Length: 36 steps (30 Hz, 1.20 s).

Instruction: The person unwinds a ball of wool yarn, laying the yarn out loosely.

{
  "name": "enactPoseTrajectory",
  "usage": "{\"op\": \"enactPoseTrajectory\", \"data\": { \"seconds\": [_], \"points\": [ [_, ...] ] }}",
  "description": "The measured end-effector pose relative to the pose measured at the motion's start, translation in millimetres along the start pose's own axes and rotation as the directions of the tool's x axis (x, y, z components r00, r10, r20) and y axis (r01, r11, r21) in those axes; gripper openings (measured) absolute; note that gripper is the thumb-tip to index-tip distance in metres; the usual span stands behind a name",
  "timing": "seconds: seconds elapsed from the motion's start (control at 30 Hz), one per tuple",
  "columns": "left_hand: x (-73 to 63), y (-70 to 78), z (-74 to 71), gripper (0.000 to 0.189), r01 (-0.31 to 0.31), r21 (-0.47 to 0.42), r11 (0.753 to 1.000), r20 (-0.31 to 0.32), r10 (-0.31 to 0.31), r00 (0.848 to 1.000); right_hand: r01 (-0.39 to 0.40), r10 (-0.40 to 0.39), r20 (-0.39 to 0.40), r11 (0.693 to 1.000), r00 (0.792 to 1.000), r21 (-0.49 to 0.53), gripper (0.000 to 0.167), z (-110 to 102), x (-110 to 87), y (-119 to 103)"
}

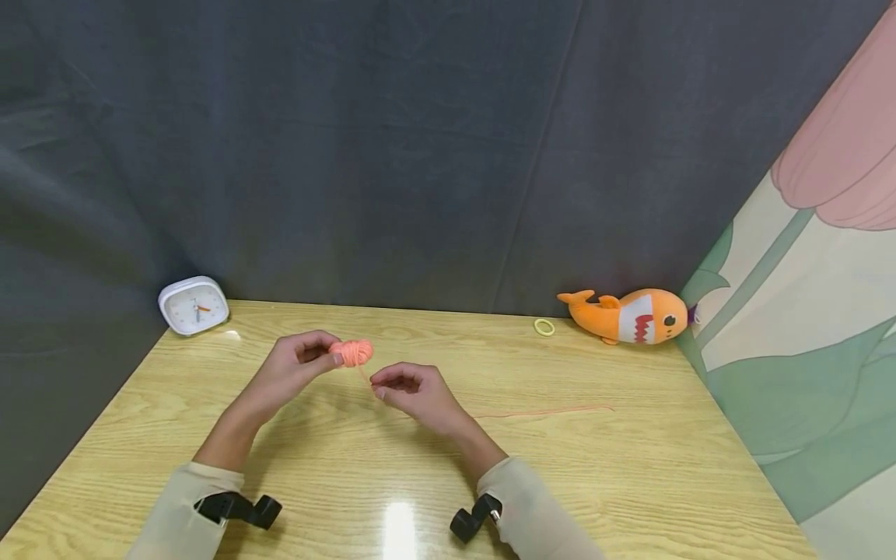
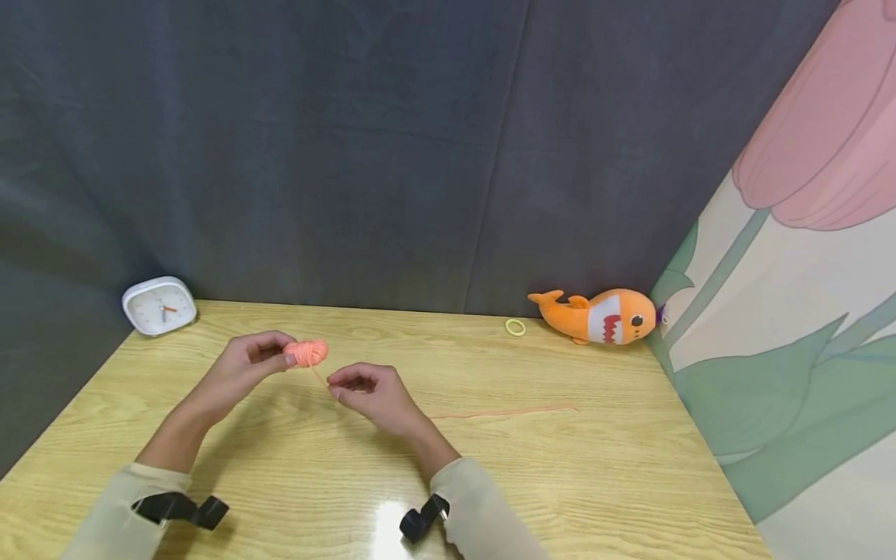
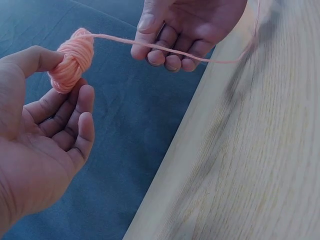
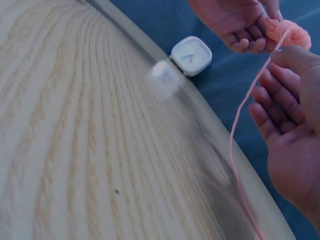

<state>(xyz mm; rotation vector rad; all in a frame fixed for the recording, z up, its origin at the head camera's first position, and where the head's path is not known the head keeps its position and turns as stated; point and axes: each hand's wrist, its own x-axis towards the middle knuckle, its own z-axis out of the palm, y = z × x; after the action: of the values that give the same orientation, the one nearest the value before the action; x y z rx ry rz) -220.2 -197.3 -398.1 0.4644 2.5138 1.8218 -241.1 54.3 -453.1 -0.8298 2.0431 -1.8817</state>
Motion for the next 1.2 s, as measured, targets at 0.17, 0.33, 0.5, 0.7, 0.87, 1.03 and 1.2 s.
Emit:
{"op": "enactPoseTrajectory", "data": {
  "seconds": [0.17,0.33,0.5,0.7,0.87,1.03,1.2],
  "points": [
    [0.6,0.2,0.6,0.023,0.002,0.001,1.0,-0.005,-0.002,1.0,-0.008,0.008,0.019,1.0,1.0,-0.019,0.021,2.4,-1.6,-1.3],
    [0.5,0.5,1.0,0.023,0.007,0.015,1.0,-0.008,-0.006,1.0,-0.044,0.045,0.026,0.999,0.999,-0.025,0.019,1.4,-7.3,-4.8],
    [0.7,-0.4,2.1,0.022,0.003,0.015,1.0,0.0,-0.003,1.0,-0.056,0.058,0.047,0.998,0.997,-0.037,0.019,-0.2,-12.9,-5.8],
    [1.0,-0.9,4.4,0.021,0.005,0.009,1.0,0.01,-0.005,1.0,-0.052,0.054,0.056,0.998,0.997,-0.046,0.018,-2.4,-17.8,-6.4],
    [1.6,-2.9,4.9,0.022,0.008,0.007,1.0,0.017,-0.008,1.0,-0.045,0.047,0.048,0.998,0.998,-0.053,0.015,-9.3,-22.3,-9.8],
    [1.1,-2.2,5.1,0.023,0.015,0.007,1.0,0.017,-0.015,1.0,-0.02,0.02,0.015,0.999,1.0,-0.044,0.017,-23.3,-25.8,-13.8],
    [1.0,-2.1,4.6,0.022,0.011,0.002,1.0,0.017,-0.011,1.0,-0.007,0.005,-0.067,0.999,0.998,-0.032,0.021,-39.1,-28.6,-18.0]
  ]
}}
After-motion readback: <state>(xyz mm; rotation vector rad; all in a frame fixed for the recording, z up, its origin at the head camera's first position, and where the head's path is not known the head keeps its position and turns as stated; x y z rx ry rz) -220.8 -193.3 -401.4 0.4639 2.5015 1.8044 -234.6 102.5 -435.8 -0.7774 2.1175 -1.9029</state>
